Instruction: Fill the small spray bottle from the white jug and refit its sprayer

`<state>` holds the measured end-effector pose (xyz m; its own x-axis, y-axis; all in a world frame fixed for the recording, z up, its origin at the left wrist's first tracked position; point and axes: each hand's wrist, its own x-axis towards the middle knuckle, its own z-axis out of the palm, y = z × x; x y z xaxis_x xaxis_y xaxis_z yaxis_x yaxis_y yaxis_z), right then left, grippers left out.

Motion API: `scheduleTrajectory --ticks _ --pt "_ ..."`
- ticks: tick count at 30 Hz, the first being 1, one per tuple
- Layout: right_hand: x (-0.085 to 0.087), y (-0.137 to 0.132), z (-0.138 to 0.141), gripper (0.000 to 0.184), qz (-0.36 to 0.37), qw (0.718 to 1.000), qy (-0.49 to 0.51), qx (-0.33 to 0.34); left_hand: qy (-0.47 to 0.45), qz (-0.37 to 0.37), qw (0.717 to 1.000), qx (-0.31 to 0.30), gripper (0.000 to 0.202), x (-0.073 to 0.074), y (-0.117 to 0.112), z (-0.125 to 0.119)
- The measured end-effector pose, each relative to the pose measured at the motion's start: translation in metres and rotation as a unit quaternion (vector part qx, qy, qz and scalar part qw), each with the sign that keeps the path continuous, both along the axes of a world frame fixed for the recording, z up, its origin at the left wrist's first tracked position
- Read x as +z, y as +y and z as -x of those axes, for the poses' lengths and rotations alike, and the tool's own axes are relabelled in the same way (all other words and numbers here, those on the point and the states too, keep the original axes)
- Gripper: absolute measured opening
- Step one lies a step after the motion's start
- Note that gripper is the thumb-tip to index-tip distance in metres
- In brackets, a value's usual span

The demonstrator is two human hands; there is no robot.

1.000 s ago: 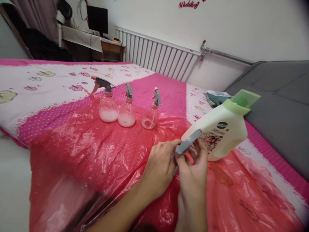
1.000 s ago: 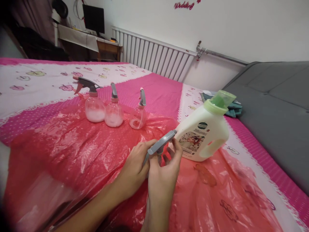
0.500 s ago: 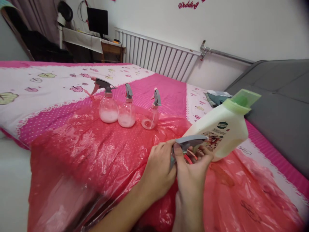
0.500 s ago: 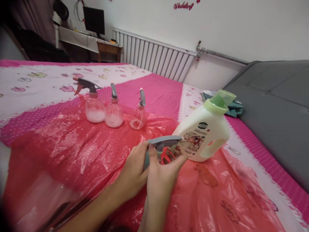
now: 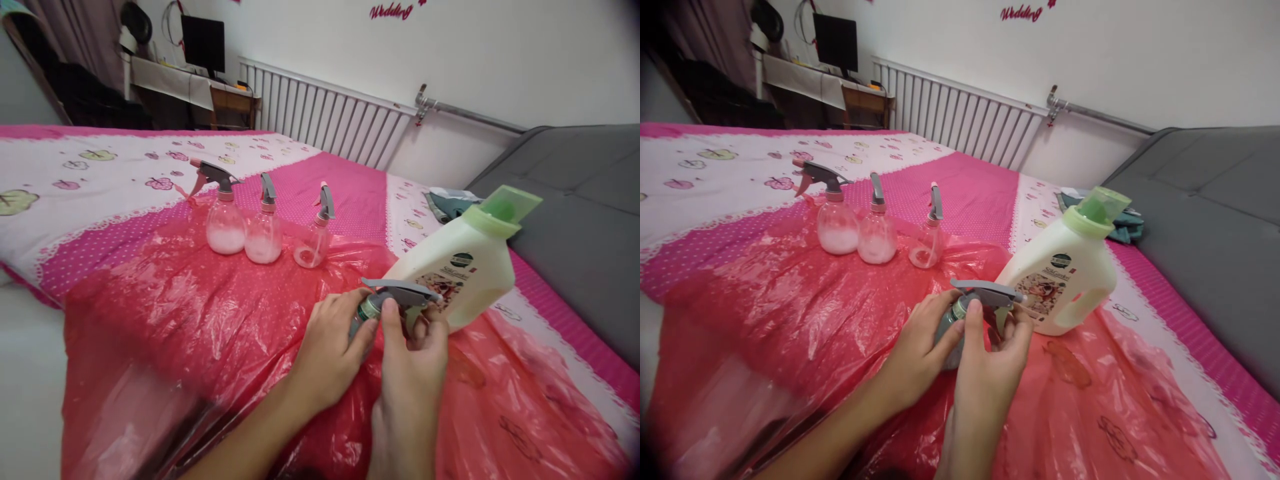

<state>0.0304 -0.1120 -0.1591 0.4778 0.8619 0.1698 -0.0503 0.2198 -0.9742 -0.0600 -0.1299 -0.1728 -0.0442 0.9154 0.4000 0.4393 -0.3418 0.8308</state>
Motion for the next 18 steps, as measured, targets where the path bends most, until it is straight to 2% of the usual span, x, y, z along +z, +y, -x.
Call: scheduleTrajectory --ticks 3,8,14,18 --pt "0.0022 -0.0012 -0.0001 0.055 -0.018 0.999 -0.003 0.038 -0.003 -0.002 1.0 -0.006 0.031 0.0006 0.0001 0.0002" --pt "0.0052 -0.003 0.0017 0.071 -0.043 0.997 0.017 0.056 -0.002 0.004 1.0 -0.014 0.029 0.0017 -0.0013 0.0004" --pt "0.0069 -0.0034 0.0046 0.059 -0.075 0.996 0.012 0.056 0.0 0.005 1.0 -0.01 0.026 0.0 -0.0009 0.0005" --pt "0.0084 -0.0047 0.0049 0.059 -0.072 0.995 0.025 0.067 0.005 0.003 1.0 -0.01 0.025 0.0012 -0.0003 0.0"
